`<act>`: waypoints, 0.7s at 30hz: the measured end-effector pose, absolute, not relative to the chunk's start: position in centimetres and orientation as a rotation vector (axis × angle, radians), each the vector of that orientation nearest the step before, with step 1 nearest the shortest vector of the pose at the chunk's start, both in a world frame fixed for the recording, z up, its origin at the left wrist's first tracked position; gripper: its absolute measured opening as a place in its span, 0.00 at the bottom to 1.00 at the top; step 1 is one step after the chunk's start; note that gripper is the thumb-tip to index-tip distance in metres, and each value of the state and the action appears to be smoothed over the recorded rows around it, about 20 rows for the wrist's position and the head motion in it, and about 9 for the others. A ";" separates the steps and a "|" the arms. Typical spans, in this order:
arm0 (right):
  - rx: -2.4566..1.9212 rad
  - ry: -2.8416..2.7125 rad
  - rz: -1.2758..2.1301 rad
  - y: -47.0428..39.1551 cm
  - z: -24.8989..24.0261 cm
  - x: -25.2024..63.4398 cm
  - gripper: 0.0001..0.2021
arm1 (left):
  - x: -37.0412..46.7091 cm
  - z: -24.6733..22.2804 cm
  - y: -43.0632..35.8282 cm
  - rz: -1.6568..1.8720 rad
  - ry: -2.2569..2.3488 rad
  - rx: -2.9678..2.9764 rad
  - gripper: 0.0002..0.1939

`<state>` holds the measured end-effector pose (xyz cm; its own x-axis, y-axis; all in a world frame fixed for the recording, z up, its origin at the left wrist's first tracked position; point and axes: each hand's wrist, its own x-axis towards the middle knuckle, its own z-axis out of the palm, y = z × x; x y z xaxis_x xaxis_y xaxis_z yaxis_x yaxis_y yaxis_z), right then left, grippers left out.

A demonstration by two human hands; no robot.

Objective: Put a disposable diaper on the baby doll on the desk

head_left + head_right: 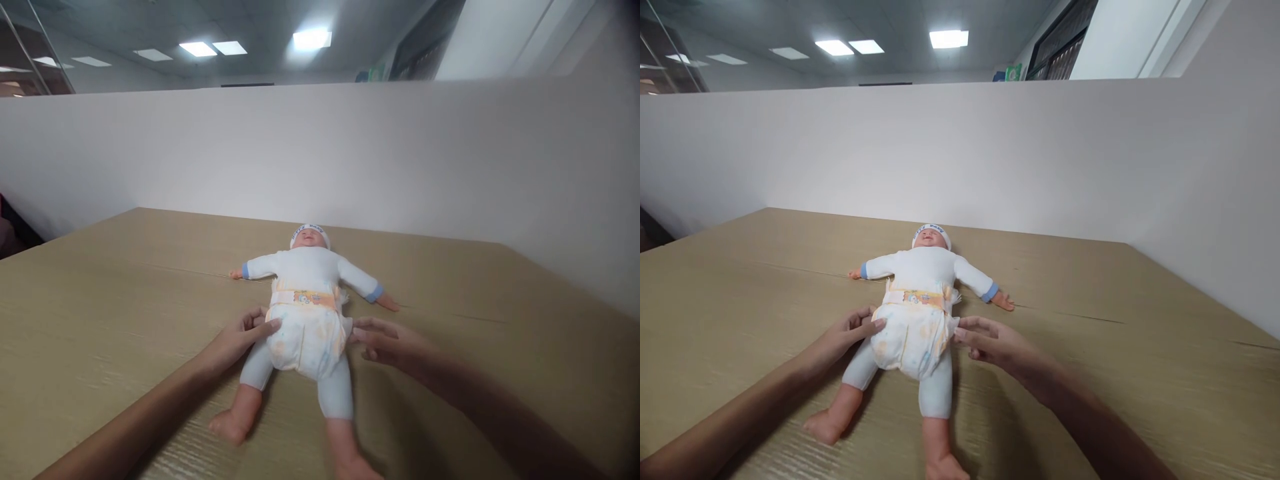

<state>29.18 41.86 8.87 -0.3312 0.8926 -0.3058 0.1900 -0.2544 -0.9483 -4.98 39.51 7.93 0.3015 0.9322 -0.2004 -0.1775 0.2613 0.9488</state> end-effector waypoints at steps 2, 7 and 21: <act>-1.414 -1.527 1.417 42.0 9.4 29.5 0.28 | -5.2 7.9 39.6 0.968 1.001 1.005 0.27; -1.465 -1.740 0.888 41.8 11.7 27.2 0.29 | -5.7 7.5 39.9 1.139 1.180 1.211 0.25; -1.241 -1.960 0.769 45.5 10.7 24.7 0.22 | -5.6 7.8 41.0 0.982 0.992 2.326 0.27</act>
